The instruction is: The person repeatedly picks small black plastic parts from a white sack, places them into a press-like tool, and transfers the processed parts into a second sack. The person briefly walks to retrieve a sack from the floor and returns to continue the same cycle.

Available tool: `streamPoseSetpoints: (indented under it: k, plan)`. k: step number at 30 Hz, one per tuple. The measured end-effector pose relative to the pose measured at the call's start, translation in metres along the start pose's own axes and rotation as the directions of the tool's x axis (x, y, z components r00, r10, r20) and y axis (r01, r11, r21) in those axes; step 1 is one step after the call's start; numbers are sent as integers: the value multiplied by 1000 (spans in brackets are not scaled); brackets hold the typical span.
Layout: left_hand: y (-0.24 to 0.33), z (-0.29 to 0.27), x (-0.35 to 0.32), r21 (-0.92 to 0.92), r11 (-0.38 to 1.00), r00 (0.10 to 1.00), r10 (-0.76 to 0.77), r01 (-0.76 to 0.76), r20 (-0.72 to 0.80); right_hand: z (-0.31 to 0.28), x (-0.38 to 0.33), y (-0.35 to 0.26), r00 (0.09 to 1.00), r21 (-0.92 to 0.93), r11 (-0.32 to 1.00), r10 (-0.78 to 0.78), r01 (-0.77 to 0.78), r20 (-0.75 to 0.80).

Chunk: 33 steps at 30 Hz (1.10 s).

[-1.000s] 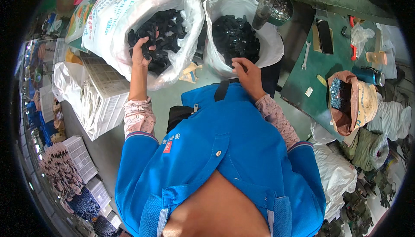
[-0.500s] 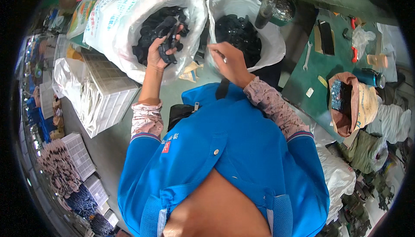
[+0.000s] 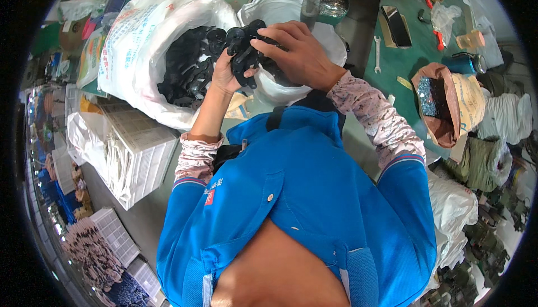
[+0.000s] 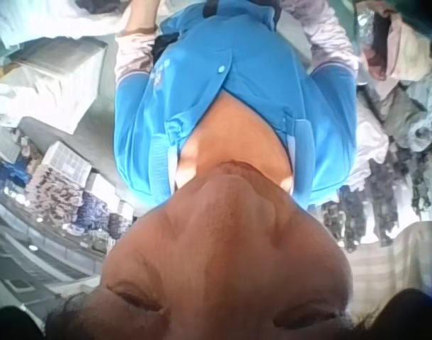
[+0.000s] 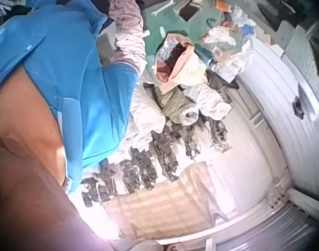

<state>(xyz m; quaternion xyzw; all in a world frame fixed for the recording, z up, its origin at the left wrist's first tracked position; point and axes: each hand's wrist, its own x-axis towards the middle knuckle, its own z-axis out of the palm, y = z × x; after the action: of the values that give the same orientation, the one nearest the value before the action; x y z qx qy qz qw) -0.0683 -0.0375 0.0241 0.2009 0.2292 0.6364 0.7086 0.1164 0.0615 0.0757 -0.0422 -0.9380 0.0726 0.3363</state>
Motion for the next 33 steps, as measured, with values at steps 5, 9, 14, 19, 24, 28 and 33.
streamPoseSetpoints:
  k: [5,9,14,19,24,28,33]
  plan:
    - [-13,0,10,6,998,998,-57,57,21,-14,-9,11,996,-106,992,-60,66,58]
    - [-18,21,17,31,999,994,2,-5,111,-28,-13,16,981,-142,976,-145,163,128]
    - [-21,23,17,134,991,991,-4,-14,133,-36,-20,18,952,-184,945,-235,270,194]
    - [-20,41,15,176,984,998,24,-34,61,-45,-24,13,949,-226,934,-227,275,217]
    - [-23,27,19,89,996,999,-15,12,37,-49,-26,10,960,-145,969,-165,201,226]
    - [-22,34,17,132,991,999,-22,18,28,-47,-34,8,980,-54,999,20,-9,198]
    - [-18,27,20,132,990,999,-50,48,17,-38,-41,4,853,337,796,519,-503,49]
